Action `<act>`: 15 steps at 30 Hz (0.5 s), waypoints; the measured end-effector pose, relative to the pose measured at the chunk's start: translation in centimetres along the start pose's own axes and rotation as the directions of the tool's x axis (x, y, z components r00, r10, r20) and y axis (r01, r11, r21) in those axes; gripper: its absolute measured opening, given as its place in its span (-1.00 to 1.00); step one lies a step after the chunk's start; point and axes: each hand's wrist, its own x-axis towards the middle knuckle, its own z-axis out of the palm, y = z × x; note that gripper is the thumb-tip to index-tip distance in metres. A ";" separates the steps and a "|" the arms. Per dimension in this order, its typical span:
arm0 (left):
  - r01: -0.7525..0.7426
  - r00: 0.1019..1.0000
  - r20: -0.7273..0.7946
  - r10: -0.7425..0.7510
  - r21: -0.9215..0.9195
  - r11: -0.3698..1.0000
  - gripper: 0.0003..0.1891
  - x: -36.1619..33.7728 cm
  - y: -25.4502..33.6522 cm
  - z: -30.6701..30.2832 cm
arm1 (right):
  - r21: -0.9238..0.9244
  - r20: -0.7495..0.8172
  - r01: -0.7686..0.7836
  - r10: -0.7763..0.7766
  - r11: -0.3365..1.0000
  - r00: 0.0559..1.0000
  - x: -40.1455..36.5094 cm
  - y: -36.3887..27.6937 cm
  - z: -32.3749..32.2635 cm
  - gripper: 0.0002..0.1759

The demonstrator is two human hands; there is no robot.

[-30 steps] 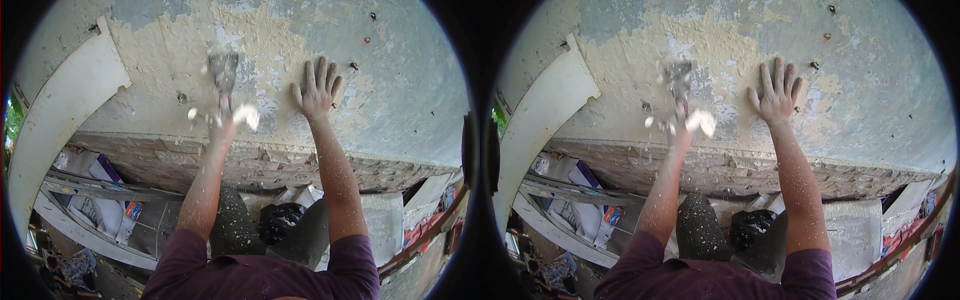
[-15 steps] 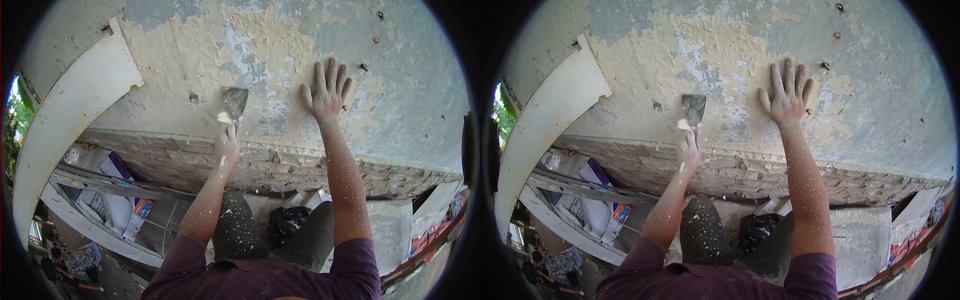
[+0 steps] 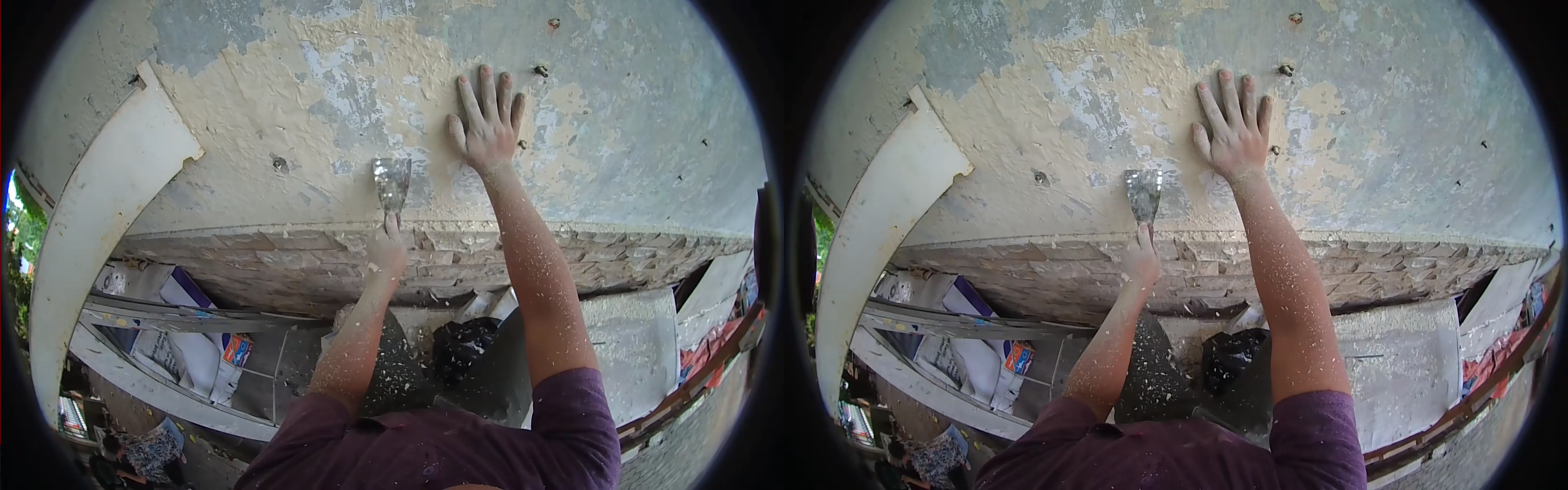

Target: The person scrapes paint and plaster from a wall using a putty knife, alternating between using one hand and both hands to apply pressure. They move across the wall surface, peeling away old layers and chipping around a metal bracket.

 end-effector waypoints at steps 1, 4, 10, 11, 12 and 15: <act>-0.037 0.999 -0.023 0.036 -0.027 0.999 -0.37 0.5 0.5 -0.3 | 0.010 0.003 -0.001 0.001 1.000 1.000 0.2 0.0 0.1 -0.36; -0.101 0.994 -0.053 0.096 -0.113 0.988 -0.36 4.1 6.5 -3.6 | 0.058 -0.027 0.007 -0.006 0.998 1.000 0.2 0.0 0.0 -0.37; -0.511 0.756 -0.275 0.594 0.319 0.798 -0.40 8.1 7.3 -3.2 | 0.007 0.043 0.094 -0.095 0.996 0.995 -0.1 2.0 -1.2 -0.41; -0.343 0.919 -0.171 0.356 0.105 0.934 -0.44 5.7 5.2 -1.6 | 0.018 0.030 0.098 -0.099 0.995 0.995 0.0 1.9 -1.1 -0.41; -0.115 0.993 -0.006 0.114 -0.078 0.990 -0.48 3.0 4.1 -0.7 | 0.019 0.040 0.067 -0.068 0.998 0.997 -0.2 1.6 -0.9 -0.42; 0.092 0.988 0.108 -0.107 0.138 0.986 -0.53 1.2 4.3 -1.3 | 0.016 0.050 0.034 -0.035 0.999 0.998 -0.2 1.3 -0.5 -0.42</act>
